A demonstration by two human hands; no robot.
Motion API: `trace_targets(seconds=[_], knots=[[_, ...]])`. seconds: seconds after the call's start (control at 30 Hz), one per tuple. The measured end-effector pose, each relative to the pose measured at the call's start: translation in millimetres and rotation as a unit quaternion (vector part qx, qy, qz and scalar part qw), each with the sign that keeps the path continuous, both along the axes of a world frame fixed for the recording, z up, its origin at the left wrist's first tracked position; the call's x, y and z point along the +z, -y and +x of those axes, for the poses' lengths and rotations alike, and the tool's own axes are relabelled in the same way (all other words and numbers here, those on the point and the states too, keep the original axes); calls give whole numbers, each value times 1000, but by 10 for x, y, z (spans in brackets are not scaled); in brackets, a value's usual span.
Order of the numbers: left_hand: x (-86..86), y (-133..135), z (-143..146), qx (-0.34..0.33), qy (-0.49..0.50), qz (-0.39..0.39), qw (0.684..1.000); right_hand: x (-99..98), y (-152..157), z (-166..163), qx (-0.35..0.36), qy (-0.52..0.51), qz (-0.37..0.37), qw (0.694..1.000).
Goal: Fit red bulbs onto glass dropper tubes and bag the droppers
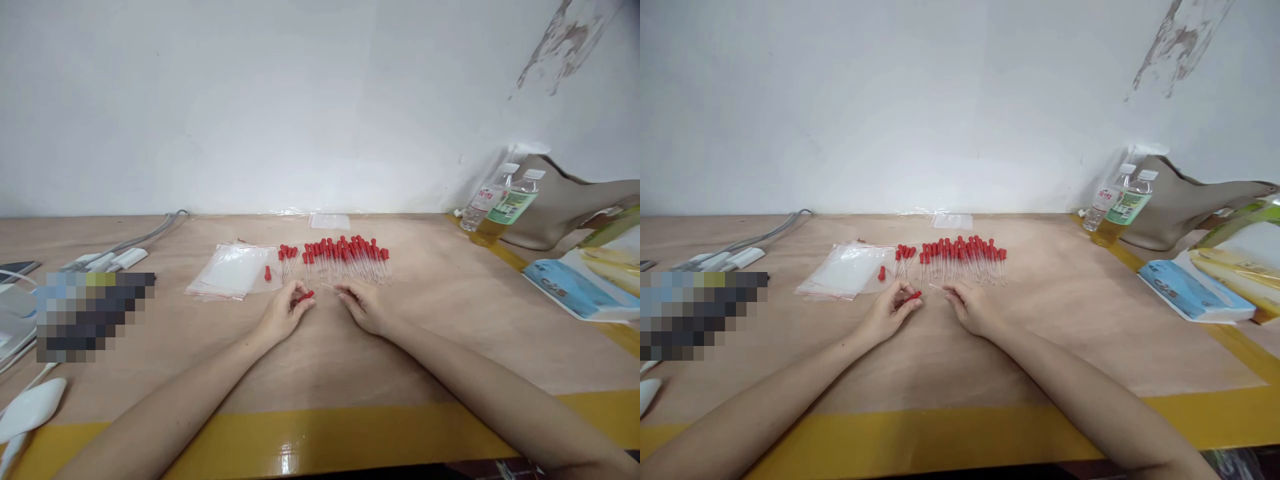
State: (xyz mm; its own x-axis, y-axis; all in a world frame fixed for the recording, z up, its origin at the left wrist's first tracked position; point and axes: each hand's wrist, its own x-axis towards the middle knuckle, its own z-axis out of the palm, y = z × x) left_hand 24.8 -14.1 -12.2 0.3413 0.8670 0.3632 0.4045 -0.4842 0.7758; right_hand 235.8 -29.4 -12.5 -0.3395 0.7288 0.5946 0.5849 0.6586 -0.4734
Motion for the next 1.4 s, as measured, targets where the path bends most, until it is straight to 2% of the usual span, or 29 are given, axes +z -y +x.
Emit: trace_targets(seconds=[0.2,0.43,0.6,0.77,1.07,1.23,1.4], knots=[[-11,-3,-1,-8,34,-21,999,-17,24,-87,27,12,-24,999],[-10,-10,-12,10,-25,10,1000,-12,54,-85,42,39,-44,997],[16,35,-18,-35,-22,-18,999,-6,3,-41,60,64,-21,996],[66,91,-21,-86,-73,-20,993,44,-54,42,86,131,30,987],[54,112,6,-56,-120,34,991,-19,-19,-102,49,197,74,976],[49,110,-3,-63,-139,69,986,-29,-37,-146,55,231,56,970],[68,94,4,-83,-149,103,980,30,-28,-161,68,224,-8,972]])
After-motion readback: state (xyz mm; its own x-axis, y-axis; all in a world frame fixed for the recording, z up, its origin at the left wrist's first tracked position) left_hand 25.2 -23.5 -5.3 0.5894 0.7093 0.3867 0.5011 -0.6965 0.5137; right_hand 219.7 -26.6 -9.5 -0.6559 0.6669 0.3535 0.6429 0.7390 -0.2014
